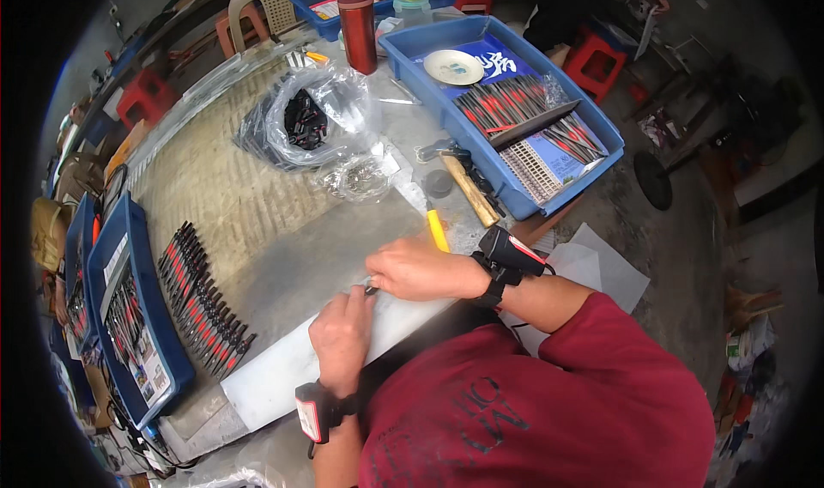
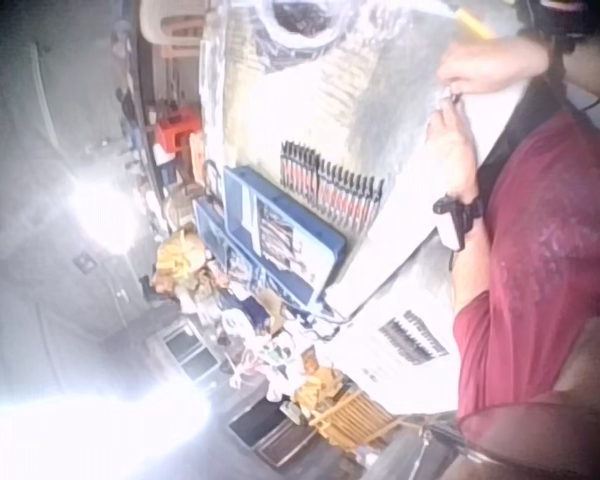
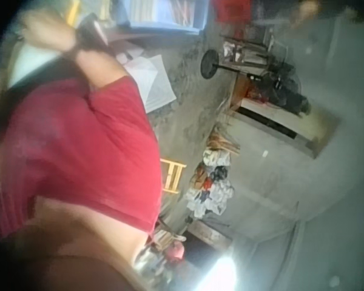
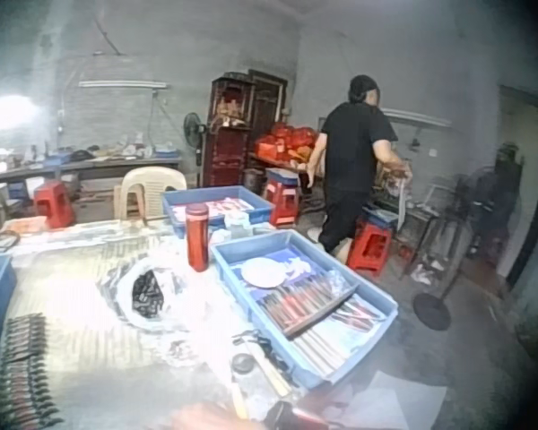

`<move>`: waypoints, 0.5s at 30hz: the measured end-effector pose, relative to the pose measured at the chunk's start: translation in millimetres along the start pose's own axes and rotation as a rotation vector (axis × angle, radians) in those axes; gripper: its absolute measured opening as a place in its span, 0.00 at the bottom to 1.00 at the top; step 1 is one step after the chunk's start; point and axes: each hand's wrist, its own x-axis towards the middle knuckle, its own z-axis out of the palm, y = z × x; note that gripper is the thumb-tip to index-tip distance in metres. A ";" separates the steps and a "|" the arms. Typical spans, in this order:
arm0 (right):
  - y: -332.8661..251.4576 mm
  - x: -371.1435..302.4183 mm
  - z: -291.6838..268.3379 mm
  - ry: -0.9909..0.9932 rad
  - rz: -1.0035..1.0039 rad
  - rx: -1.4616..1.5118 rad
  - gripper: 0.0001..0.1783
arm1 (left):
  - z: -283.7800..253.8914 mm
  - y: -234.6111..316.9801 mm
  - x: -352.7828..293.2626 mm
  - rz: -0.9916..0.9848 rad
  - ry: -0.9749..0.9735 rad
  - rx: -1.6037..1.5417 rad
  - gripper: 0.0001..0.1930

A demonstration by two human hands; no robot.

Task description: The person repeatedly picks small metal components from a plastic bag and inserts them into black cylindrical parts on a white work surface. They place each assembled unit into a blue tray. Another person briefly shows a phone screen to the camera wearer before walking away.

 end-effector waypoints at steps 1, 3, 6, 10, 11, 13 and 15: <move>0.3 -0.9 -0.5 -0.001 0.005 0.000 0.08 | -0.1 0.2 -0.1 -0.007 -0.001 -0.003 0.09; 0.6 -1.9 -2.1 -0.006 0.007 0.005 0.10 | -0.3 0.0 0.0 -0.014 -0.005 -0.008 0.09; 0.7 -2.8 -5.2 -0.020 0.009 0.030 0.11 | -0.4 -0.7 0.6 -0.022 -0.016 -0.020 0.08; 2.2 -3.5 -8.5 -0.042 0.043 0.073 0.10 | -0.1 -0.4 1.3 -0.035 -0.010 -0.051 0.07; 2.5 -3.0 -8.6 -0.068 0.073 0.073 0.10 | -1.1 -1.1 0.4 -0.040 -0.004 -0.061 0.07; 7.0 -2.1 -14.5 -0.059 0.100 0.099 0.10 | 0.0 -1.8 -0.6 -0.027 0.006 -0.039 0.09; 9.4 -2.6 -20.2 0.042 0.078 0.046 0.10 | 1.1 -2.5 -2.2 -0.023 0.015 -0.025 0.10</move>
